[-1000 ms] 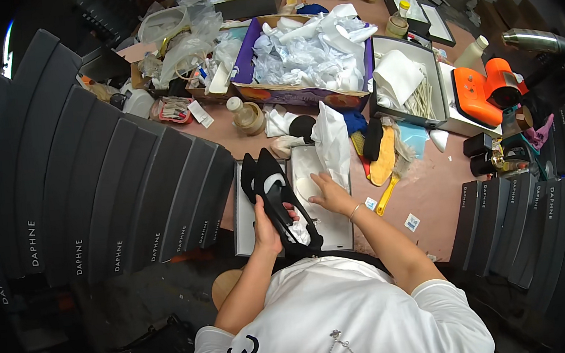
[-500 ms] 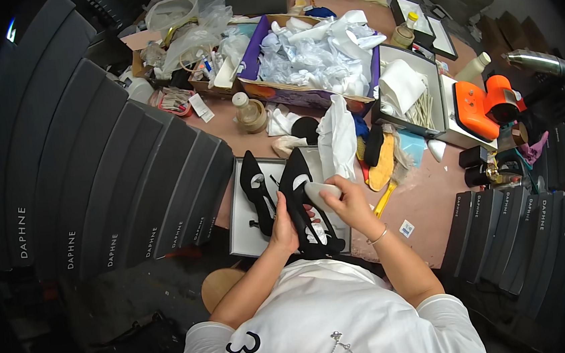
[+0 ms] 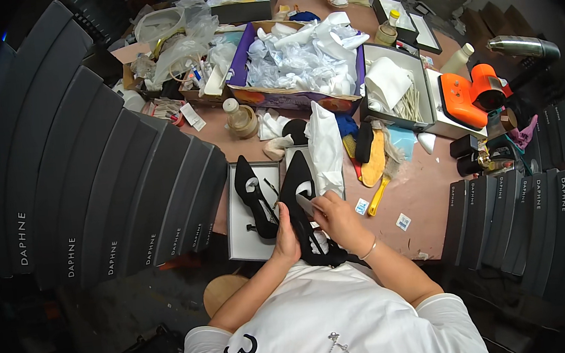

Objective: Cleaning a pair of black high-heeled shoes with a brush and then packing them into a shoebox with tissue paper.

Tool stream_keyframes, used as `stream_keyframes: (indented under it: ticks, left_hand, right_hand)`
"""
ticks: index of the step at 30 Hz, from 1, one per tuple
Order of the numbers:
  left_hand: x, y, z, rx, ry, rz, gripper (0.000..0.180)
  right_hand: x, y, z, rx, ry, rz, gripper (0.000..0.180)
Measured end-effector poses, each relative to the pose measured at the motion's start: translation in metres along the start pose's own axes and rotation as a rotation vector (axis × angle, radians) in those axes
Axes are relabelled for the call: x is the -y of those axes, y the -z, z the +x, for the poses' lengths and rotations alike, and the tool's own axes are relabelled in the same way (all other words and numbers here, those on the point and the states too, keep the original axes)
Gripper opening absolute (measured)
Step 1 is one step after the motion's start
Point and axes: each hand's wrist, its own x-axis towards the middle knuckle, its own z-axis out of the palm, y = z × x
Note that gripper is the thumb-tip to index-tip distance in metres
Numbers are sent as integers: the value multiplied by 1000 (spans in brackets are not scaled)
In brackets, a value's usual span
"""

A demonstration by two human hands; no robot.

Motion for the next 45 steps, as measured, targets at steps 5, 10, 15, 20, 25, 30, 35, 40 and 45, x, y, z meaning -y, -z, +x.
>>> stream_keyframes:
  ticks: [5,10,15,20,25,30,35,40,45]
  left_hand:
    - [6,9,-2,35,47,-38,78]
    - [8,3,1,-13,34,-31,78]
    - [7,10,-12,-34,84,-48,84]
    - [5,2,-7,5,140,-86,86]
    - [12,15,-1,-128,137,-46,84]
    - [10,4,2,-73,137,-43,84]
    - [8,2,-4,-62,224,-8,90]
    - [-1,-15,-8,-36,164,-6,90]
    - [10,4,-6,34,184,50,87]
  right_hand:
    - [1,-21,0,118,164,-223,7]
    - [-17,-38,34,87,213,-293,13]
    - [-11,-35,18,158,190,-108,12]
    - [-25,-33,29,216,119,-53,13]
    - [-4,34,-2,592,147,-115,30]
    - [-1,39,-11,374,-100,142,30]
    - [-6,57,-4,52,-175,256,29]
    - [1,31,-9,87,-81,145,27]
    - [-2,-3,16,113,124,-169,27]
